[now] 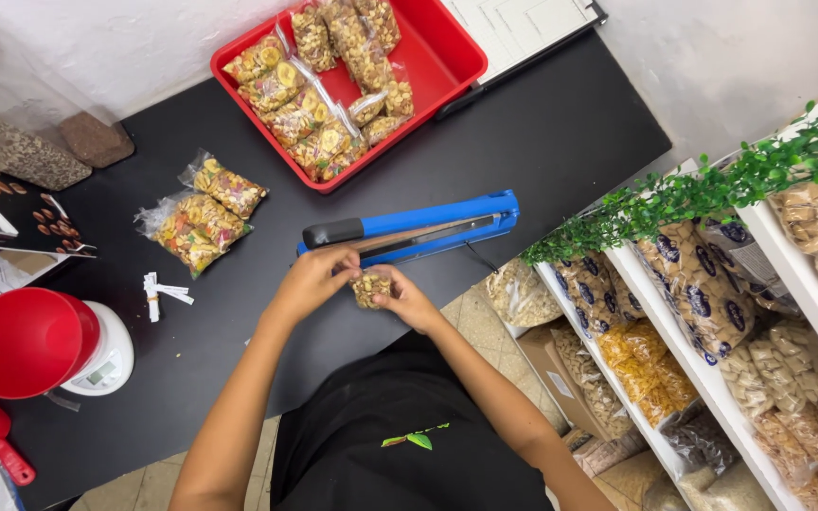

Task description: The person seals plastic bags filled with a nut and fruit mix using a blue heat sealer. They place the open end of the bag into the machine, press the handle to seal it, and then place the finished package into a red tray. The person also handles small white labels and applies them to the sealed bags.

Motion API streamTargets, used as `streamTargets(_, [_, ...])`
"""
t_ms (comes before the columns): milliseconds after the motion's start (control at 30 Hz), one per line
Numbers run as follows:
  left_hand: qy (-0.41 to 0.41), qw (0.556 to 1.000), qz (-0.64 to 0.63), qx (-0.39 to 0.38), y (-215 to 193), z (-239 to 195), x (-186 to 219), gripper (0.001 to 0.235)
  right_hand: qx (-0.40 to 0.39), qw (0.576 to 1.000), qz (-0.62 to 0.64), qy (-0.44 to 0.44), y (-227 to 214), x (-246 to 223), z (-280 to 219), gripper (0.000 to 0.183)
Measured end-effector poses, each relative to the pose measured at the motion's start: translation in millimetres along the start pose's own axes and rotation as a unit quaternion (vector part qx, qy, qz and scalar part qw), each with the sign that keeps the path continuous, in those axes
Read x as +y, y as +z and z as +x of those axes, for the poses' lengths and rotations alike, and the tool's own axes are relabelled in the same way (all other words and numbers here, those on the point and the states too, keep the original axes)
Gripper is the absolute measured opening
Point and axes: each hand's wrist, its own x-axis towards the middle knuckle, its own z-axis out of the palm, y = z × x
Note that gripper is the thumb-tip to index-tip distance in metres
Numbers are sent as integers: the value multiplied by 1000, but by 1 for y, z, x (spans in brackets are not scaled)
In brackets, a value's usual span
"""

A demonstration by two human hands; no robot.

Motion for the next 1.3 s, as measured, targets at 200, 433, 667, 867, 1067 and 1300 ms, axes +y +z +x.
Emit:
streamTargets(200, [30,995,84,48,28,-24,-28,21,34,943,-316,-102,28,-84,-14,58])
streamTargets(433, [42,992,71,92,43,-29,-35,18,97,862,-412,-278,41,-118,-28,46])
streamTargets(667, [79,987,110,90,33,-27,-18,13,103,753,-540,-361,45,-128,-19,12])
streamTargets(867, [97,979,158,90,34,-24,-22,10,81,714,-588,-371,42,-140,-7,6])
streamTargets(1067, [96,977,168,95,39,-25,-38,6,68,717,-587,-369,44,-143,-2,2])
streamTargets(1300, [155,952,256,65,23,-24,-7,8,57,687,-616,-381,43,-155,0,5])
